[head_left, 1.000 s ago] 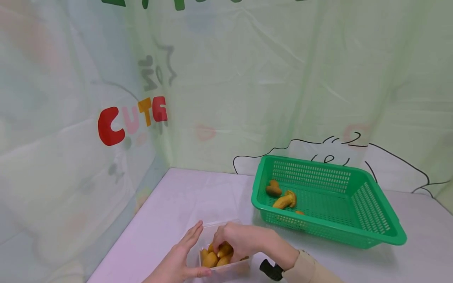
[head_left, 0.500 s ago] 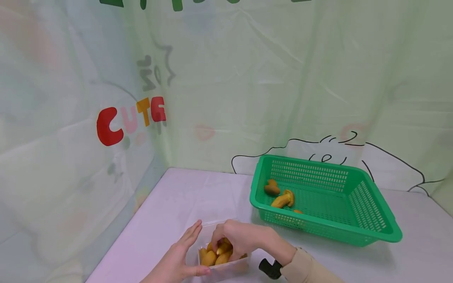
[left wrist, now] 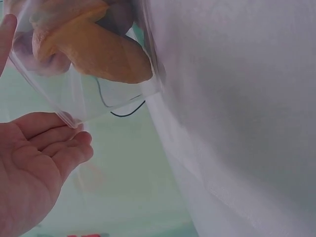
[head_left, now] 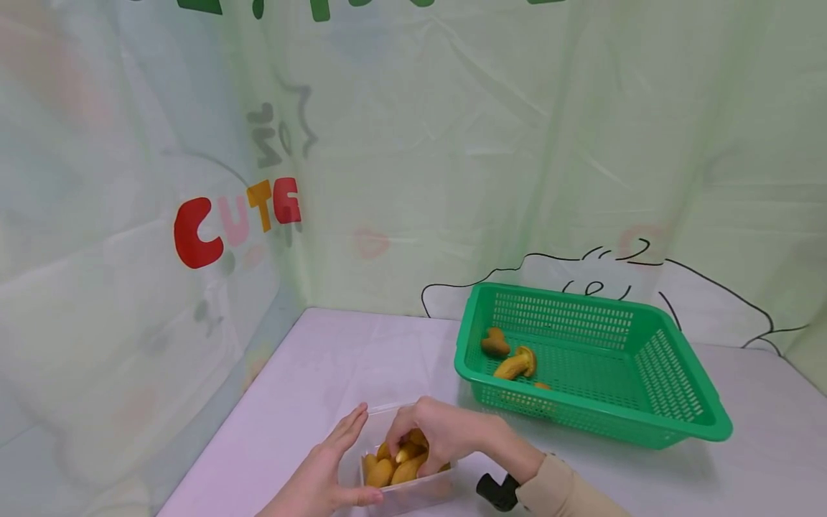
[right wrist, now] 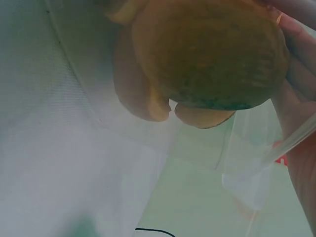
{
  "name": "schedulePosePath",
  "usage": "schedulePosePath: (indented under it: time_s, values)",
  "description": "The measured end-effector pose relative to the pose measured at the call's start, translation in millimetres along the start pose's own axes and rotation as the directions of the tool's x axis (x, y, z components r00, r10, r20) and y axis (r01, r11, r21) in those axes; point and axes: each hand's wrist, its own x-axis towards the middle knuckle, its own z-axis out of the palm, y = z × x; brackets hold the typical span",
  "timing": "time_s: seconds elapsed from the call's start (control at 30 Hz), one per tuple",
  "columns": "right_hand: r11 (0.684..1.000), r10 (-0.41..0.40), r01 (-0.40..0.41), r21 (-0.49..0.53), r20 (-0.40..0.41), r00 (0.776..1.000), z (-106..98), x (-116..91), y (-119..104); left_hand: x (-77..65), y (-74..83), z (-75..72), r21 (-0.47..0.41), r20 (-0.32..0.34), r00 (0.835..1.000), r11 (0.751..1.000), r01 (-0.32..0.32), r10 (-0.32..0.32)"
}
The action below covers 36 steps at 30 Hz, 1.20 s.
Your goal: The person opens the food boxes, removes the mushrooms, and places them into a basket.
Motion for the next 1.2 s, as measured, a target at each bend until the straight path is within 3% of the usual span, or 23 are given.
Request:
schedulePosePath:
  time_s: [0.3, 0.43, 0.63, 0.83, 1.2]
  values:
    - [0.999, 0.000, 0.001, 0.049, -0.019, 1.000, 17.3, -3.6, -3.2, -13.6, 1.7, 7.2, -0.004, 0.039, 0.997, 0.998, 0.070, -0.070]
    - [0.998, 0.018, -0.016, 0.068, -0.019, 1.000, 19.6, -4.4, -4.9, -18.2, 4.8, 9.6, 0.039, 0.026, 0.998, 0.997, 0.062, -0.063]
    - [0.995, 0.084, -0.082, 0.062, -0.036, 0.996, 3.4, -5.4, -6.9, -6.7, 17.5, 2.0, 0.178, -0.020, 0.999, 0.983, 0.042, -0.039]
    - [0.996, 0.076, -0.074, 0.052, -0.044, 0.996, -10.8, -6.0, -7.5, 2.2, 24.9, -3.0, 0.210, -0.027, 0.998, 0.976, 0.054, -0.050]
    - [0.995, 0.036, -0.030, 0.092, -0.070, 0.997, -9.3, -6.6, -6.4, 1.6, 31.1, -6.9, 0.264, -0.016, 0.998, 0.962, 0.069, -0.068]
